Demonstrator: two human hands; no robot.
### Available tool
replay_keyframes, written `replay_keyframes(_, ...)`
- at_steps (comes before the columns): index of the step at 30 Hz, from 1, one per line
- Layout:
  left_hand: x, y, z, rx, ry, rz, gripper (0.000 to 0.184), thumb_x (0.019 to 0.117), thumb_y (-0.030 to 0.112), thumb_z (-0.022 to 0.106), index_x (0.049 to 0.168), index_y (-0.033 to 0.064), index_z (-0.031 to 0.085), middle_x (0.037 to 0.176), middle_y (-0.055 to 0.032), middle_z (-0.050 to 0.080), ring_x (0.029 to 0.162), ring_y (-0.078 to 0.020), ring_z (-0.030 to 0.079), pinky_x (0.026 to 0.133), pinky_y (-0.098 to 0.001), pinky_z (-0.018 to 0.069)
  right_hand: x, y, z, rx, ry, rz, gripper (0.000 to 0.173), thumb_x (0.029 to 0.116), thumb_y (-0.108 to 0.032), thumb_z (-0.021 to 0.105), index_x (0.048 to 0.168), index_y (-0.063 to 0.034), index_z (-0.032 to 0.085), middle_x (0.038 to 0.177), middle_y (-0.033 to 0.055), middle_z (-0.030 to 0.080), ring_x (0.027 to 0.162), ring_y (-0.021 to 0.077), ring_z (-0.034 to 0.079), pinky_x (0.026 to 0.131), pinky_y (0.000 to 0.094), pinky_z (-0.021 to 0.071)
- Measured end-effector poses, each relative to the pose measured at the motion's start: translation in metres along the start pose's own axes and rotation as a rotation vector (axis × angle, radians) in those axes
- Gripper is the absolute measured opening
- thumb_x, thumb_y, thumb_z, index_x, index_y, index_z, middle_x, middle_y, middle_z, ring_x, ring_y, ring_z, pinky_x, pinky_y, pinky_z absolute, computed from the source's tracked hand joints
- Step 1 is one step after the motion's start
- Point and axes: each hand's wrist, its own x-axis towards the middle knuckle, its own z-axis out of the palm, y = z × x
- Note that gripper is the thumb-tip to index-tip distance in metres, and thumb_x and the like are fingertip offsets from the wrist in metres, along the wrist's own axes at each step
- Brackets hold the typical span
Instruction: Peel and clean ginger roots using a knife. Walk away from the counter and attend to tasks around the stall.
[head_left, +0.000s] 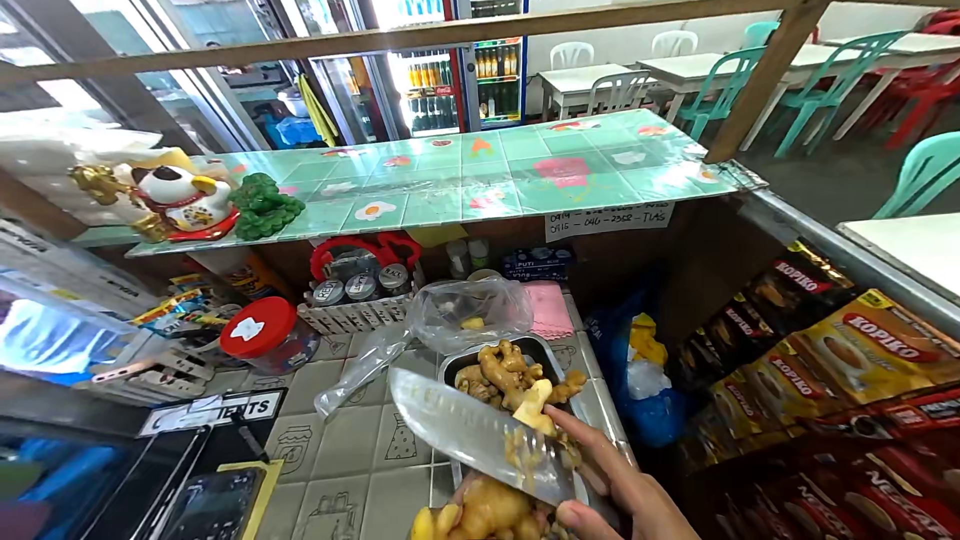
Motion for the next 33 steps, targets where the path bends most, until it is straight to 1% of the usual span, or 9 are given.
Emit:
replay_keyframes(7,0.000,0.006,0.002,0.048,0.060,0.010,0.045,0.1003,0.043,0.047,0.115,0.0069,0.070,0.117,-0.0157,0.070,0.114,-0.0284,0.066,0.100,-0.0466,0.0521,-0.001,-0.005,0.000,-0.079,0.021,-0.016,0.070,0.1004,-0.047,0.061,0.158,-0.0134,0.040,0.070,0.0046,0.058,0.053,0.0196,0.050,0.050,0.0429,0.0462)
replay_keyframes(12,-0.001,0.010,0.007,0.145,0.123,0.024,0.046,0.1029,0.042,0.040,0.119,0.0084,0.067,0.116,-0.0156,0.070,0.110,-0.0295,0.068,0.097,-0.0469,0.0540,-0.001,-0.006,0.000,-0.206,0.053,-0.009,0.065,0.1001,-0.049,0.060,0.155,-0.0168,0.046,0.080,0.0093,0.070,0.058,0.0235,0.061,0.054,0.0483,0.0519)
replay_keyframes(14,0.003,0.013,0.008,0.185,0.099,0.035,0.053,0.1040,0.053,0.035,0.125,0.0120,0.062,0.119,-0.0142,0.069,0.111,-0.0291,0.067,0.098,-0.0468,0.0534,0.000,-0.003,-0.001,-0.159,0.044,0.008,0.064,0.1004,-0.049,0.060,0.155,-0.0182,0.046,0.077,0.0081,0.068,0.057,0.0222,0.059,0.054,0.0469,0.0512)
replay_keyframes(17,0.008,0.018,0.018,0.217,0.054,0.078,0.076,0.0848,0.082,0.048,0.122,0.0179,0.066,0.120,-0.0132,0.069,0.112,-0.0297,0.066,0.098,-0.0467,0.0532,0.001,0.002,-0.001,-0.074,0.030,0.016,0.063,0.1013,-0.048,0.059,0.155,-0.0181,0.045,0.072,0.0058,0.062,0.055,0.0193,0.054,0.052,0.0432,0.0493)
replay_keyframes(20,0.010,0.013,0.021,0.352,0.034,0.193,0.055,0.0920,0.061,0.061,0.127,0.0182,0.060,0.121,-0.0073,0.070,0.112,-0.0254,0.067,0.100,-0.0460,0.0534,0.001,0.003,0.002,-0.032,0.033,0.028,0.062,0.1022,-0.046,0.058,0.155,-0.0173,0.045,0.070,0.0043,0.060,0.054,0.0184,0.052,0.051,0.0416,0.0477)
replay_keyframes(23,0.016,0.008,0.026,0.430,0.108,0.232,0.037,0.1053,0.032,0.054,0.130,0.0063,0.045,0.116,-0.0085,0.069,0.105,-0.0215,0.069,0.096,-0.0416,0.0567,0.002,0.002,0.003,-0.011,0.047,0.039,0.061,0.1024,-0.044,0.059,0.155,-0.0168,0.045,0.070,0.0041,0.060,0.054,0.0177,0.052,0.051,0.0410,0.0477)
replay_keyframes(28,0.025,0.013,0.031,0.517,0.191,0.256,0.034,0.1121,0.029,0.026,0.123,0.0046,0.048,0.102,-0.0110,0.072,0.087,-0.0194,0.073,0.079,-0.0329,0.0616,-0.001,-0.004,0.002,-0.084,0.061,0.035,0.058,0.1019,-0.046,0.059,0.153,-0.0196,0.049,0.083,0.0076,0.070,0.059,0.0198,0.059,0.055,0.0443,0.0512)
replay_keyframes(31,0.030,0.020,0.027,0.504,0.265,0.224,0.042,0.1122,0.027,0.015,0.124,0.0035,0.049,0.098,-0.0124,0.073,0.078,-0.0185,0.073,0.070,-0.0308,0.0626,-0.003,-0.008,0.003,-0.078,0.065,0.036,0.063,0.1001,-0.045,0.062,0.152,-0.0130,0.047,0.071,0.0055,0.060,0.055,0.0209,0.054,0.052,0.0444,0.0480)
replay_keyframes(33,0.033,0.024,0.019,0.522,0.260,0.210,0.053,0.1119,0.032,0.015,0.132,-0.0005,0.051,0.102,-0.0154,0.073,0.075,-0.0171,0.072,0.066,-0.0288,0.0617,-0.005,-0.010,0.003,-0.018,0.057,0.060,0.072,0.0975,-0.044,0.067,0.153,-0.0071,0.039,0.070,0.0040,0.063,0.057,0.0200,0.059,0.054,0.0443,0.0531)
